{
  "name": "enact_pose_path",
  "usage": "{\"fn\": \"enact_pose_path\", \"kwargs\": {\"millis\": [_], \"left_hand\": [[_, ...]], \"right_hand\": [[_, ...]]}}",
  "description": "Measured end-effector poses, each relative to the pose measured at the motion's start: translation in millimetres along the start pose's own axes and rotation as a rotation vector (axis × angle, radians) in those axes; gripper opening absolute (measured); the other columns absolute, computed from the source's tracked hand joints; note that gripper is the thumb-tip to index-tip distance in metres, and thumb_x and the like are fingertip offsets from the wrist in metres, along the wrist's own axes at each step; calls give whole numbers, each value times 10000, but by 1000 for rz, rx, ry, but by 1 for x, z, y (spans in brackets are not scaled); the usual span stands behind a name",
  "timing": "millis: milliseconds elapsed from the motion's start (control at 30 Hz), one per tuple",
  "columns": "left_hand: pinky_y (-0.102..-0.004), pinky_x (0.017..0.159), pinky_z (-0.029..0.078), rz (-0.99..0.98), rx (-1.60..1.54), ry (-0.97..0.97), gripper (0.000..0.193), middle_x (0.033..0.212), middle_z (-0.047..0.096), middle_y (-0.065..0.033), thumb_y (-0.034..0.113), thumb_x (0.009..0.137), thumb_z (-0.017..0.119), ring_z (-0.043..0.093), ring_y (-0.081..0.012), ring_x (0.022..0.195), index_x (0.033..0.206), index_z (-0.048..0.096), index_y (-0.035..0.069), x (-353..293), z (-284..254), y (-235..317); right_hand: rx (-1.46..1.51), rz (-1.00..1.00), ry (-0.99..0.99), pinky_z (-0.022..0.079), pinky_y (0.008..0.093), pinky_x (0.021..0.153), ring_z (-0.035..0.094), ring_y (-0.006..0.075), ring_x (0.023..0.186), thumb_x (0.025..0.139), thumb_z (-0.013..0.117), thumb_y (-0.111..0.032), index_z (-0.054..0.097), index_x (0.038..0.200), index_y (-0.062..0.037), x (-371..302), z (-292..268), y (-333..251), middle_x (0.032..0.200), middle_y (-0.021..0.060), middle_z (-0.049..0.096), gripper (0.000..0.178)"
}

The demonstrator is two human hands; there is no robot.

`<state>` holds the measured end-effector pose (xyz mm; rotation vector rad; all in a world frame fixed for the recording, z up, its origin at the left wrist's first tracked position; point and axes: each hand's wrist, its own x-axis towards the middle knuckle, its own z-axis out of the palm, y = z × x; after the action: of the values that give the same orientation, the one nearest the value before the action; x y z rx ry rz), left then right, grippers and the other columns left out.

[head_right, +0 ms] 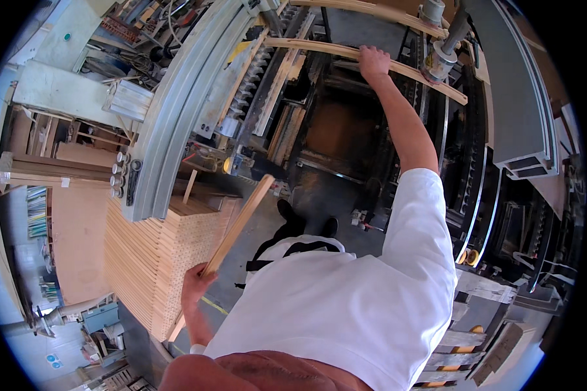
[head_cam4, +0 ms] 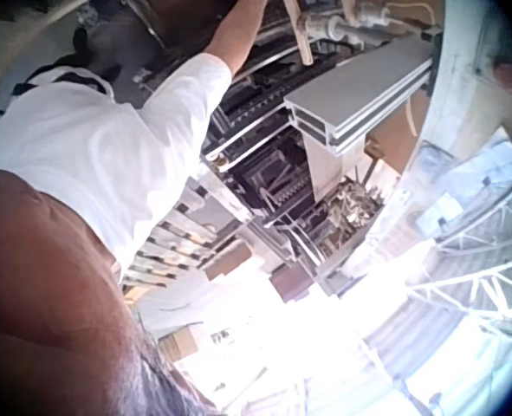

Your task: The person repeatedly picks up thin wooden slats from a stack, places them on a sanding machine, and runs them through the belt sander. The person then removes the sanded slats and places them onto a separate stack. This process is repeated continuously for multiple pieces.

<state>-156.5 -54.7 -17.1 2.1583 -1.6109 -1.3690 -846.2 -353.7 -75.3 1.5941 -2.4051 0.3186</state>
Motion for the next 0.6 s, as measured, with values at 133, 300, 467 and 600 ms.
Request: {"fn": "enact_pose_path", "kwargs": {"millis": [133,300,467,600], "left_hand": [[-224,667,463,-46,-252,28,344,814,653,-1,73,755,759,567,-72,738,1073,675,-29,-33,-33,-57],[-238,616,423,-63,-300,254,248,771,603,13,91,765,716,528,-74,696,991,682,-4,-82,-84,-121],[-240,564,385,-36,-542,469,152,707,527,39,173,841,664,479,-71,630,923,648,45,-60,-127,-161],[-237,586,451,143,-969,590,183,771,591,-1,189,921,619,561,-106,663,1011,627,29,7,-165,-192]], "right_hand": [[-38,75,-54,466,471,884,618,327,1074,919,532,-245,631,1083,-138,12,7,2,1106,113,650,219],[-154,170,-130,460,477,914,598,351,1121,924,520,-259,588,1161,-133,14,-4,-32,1176,145,620,278],[329,-32,289,484,440,936,603,335,1117,882,631,-306,545,1311,-80,-12,-18,-62,1244,174,611,492],[888,-161,103,512,331,851,674,239,940,908,657,-213,640,1161,-16,-105,-59,-166,1048,123,696,321]]}}
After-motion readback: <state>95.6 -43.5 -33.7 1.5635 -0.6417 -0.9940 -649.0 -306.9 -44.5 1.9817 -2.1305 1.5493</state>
